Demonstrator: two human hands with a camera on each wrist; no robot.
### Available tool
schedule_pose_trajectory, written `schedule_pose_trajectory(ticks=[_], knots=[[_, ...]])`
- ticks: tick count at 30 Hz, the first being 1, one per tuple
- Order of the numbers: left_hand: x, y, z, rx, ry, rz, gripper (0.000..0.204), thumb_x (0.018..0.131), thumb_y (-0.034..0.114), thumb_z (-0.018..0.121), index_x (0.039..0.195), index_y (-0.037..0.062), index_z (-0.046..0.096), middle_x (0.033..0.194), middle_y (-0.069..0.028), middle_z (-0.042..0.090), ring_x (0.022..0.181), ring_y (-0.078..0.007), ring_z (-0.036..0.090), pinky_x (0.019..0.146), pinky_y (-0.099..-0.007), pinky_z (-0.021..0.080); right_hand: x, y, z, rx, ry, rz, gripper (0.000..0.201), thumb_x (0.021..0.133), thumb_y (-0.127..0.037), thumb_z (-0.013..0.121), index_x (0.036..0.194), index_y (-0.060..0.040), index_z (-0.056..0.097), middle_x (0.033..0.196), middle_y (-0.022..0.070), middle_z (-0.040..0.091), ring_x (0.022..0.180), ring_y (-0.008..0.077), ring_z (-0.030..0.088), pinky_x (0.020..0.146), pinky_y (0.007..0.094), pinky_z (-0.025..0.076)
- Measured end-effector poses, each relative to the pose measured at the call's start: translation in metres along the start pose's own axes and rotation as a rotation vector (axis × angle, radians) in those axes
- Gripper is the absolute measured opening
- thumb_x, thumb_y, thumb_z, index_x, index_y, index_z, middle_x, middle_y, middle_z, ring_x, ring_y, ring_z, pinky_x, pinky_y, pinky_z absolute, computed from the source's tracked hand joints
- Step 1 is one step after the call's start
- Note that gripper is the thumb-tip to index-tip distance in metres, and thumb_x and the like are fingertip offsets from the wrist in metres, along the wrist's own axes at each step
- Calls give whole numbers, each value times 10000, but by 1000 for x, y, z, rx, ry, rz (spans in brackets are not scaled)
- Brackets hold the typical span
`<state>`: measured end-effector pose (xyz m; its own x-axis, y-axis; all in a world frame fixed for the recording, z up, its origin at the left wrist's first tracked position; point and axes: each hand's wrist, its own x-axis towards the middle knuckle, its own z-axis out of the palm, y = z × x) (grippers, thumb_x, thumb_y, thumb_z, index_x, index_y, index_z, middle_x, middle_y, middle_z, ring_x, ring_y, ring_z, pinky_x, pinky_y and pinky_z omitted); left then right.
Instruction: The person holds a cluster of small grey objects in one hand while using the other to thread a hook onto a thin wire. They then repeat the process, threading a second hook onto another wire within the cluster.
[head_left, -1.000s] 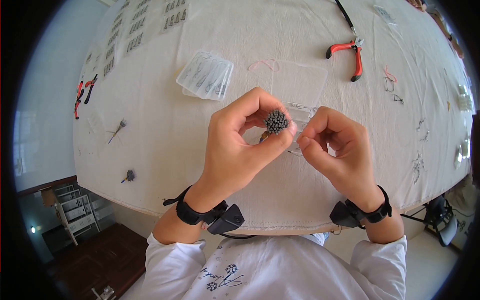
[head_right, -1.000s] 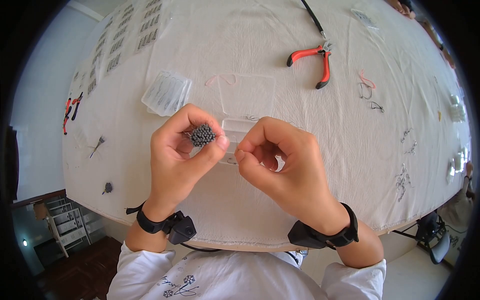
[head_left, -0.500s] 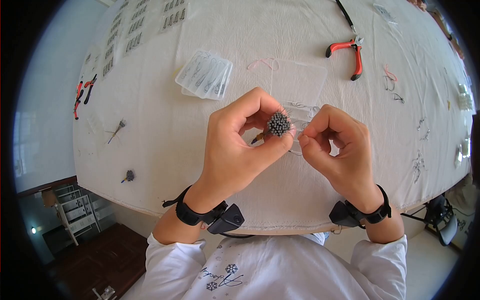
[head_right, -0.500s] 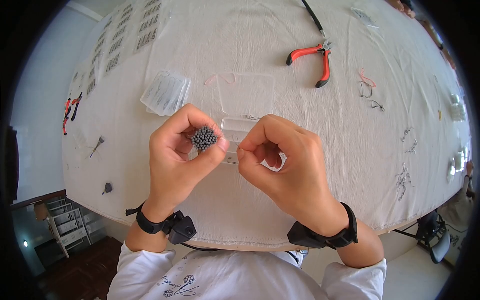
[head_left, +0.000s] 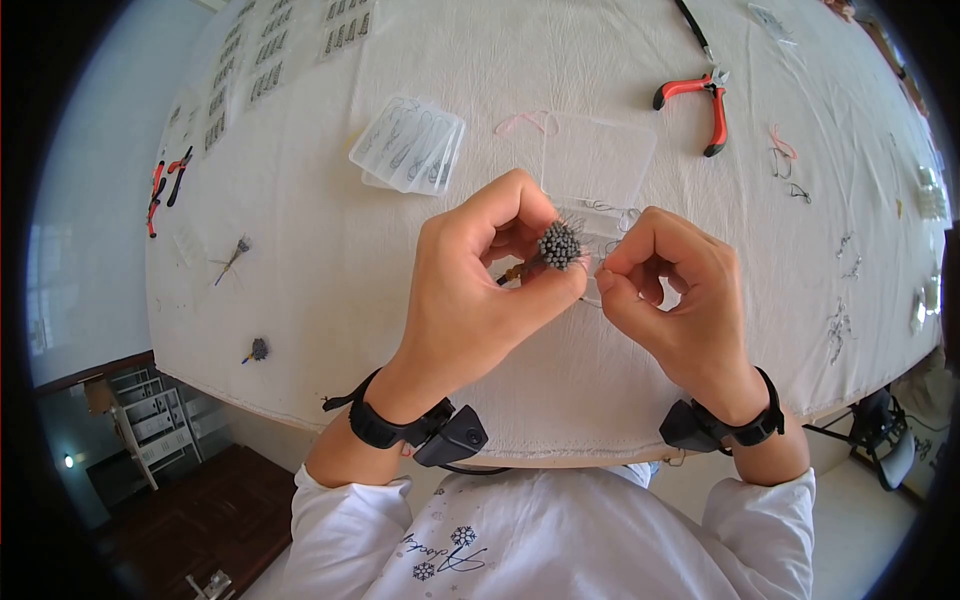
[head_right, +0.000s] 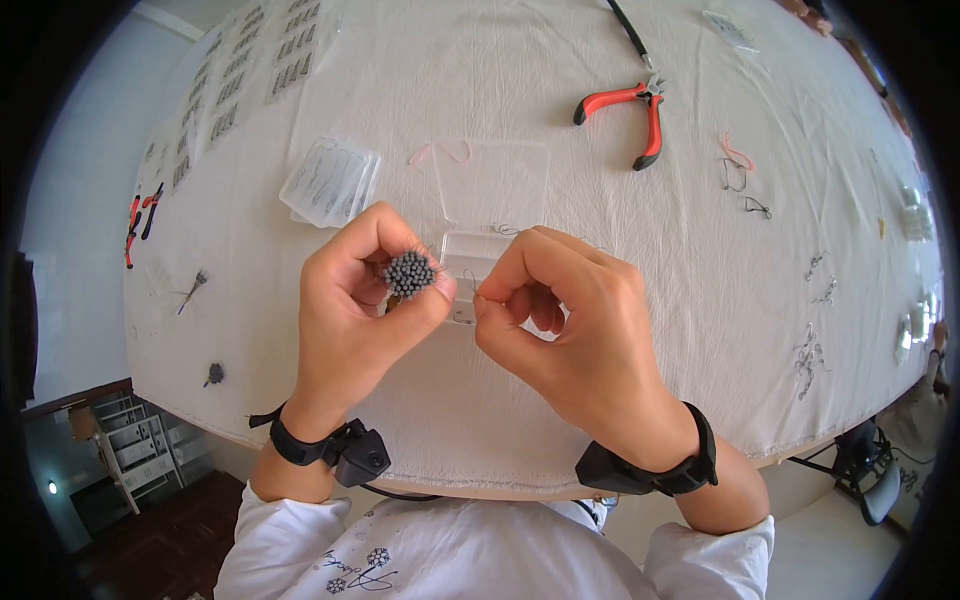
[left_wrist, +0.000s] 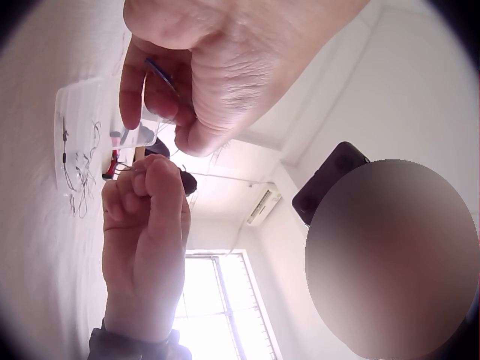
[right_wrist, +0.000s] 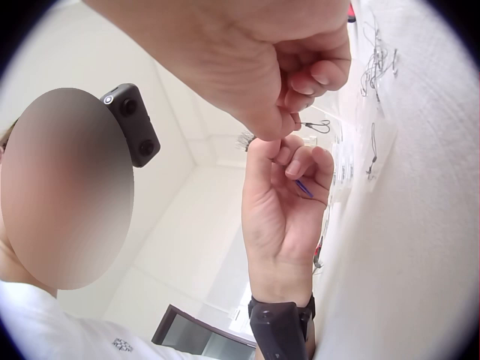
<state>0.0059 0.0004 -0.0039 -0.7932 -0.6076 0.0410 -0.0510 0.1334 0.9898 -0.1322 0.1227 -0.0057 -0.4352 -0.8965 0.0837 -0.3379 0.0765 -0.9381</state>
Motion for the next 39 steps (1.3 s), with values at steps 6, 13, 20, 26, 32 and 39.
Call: schedule_pose_trajectory(ticks=[6, 13, 20, 26, 32, 39], knots=[[0, -1, 0, 20, -8, -5, 192, 809, -25, 674, 805, 61, 502, 766, 46, 500, 703, -15, 453, 639, -186, 390, 0, 0, 0, -24, -7, -4, 112, 712, 18, 681, 738, -22, 580, 658, 28, 566, 557, 83, 505, 508, 233, 389], [-1, -2, 1, 14, -22, -12, 203, 789, -33, 679, 803, 63, 501, 754, 53, 495, 692, -9, 454, 629, -182, 392, -1, 2, 1, -10, -5, 7, 112, 708, 15, 684, 740, -21, 582, 655, 29, 565, 558, 87, 505, 511, 235, 391], [0, 3, 1, -9, -56, -70, 146, 798, -38, 666, 862, 42, 563, 808, 32, 567, 736, -17, 508, 648, -178, 414, -1, 1, 1, 44, 23, 47, 95, 720, 5, 683, 742, -26, 595, 648, 13, 572, 563, 70, 496, 514, 224, 385], [0, -3, 1, -50, -65, -35, 106, 817, -36, 657, 889, 26, 609, 842, 10, 613, 765, -34, 551, 667, -189, 442, -1, 1, 0, 101, 22, 98, 77, 746, -13, 683, 757, -24, 608, 639, -9, 575, 566, 43, 479, 513, 209, 379], [0, -2, 2, -69, -55, -55, 115, 815, -33, 680, 893, 24, 616, 837, 5, 622, 743, -36, 555, 673, -193, 457, 0, 1, -1, 209, -11, 146, 64, 796, -30, 674, 783, -12, 614, 659, -21, 590, 588, 14, 468, 517, 187, 367], [0, 2, 0, 58, -44, -46, 114, 800, -20, 716, 875, 36, 650, 802, 26, 627, 674, 9, 509, 578, -140, 397, 0, 5, 0, 311, -48, 155, 46, 849, -26, 646, 841, 10, 618, 717, -15, 619, 637, 3, 497, 550, 171, 386]])
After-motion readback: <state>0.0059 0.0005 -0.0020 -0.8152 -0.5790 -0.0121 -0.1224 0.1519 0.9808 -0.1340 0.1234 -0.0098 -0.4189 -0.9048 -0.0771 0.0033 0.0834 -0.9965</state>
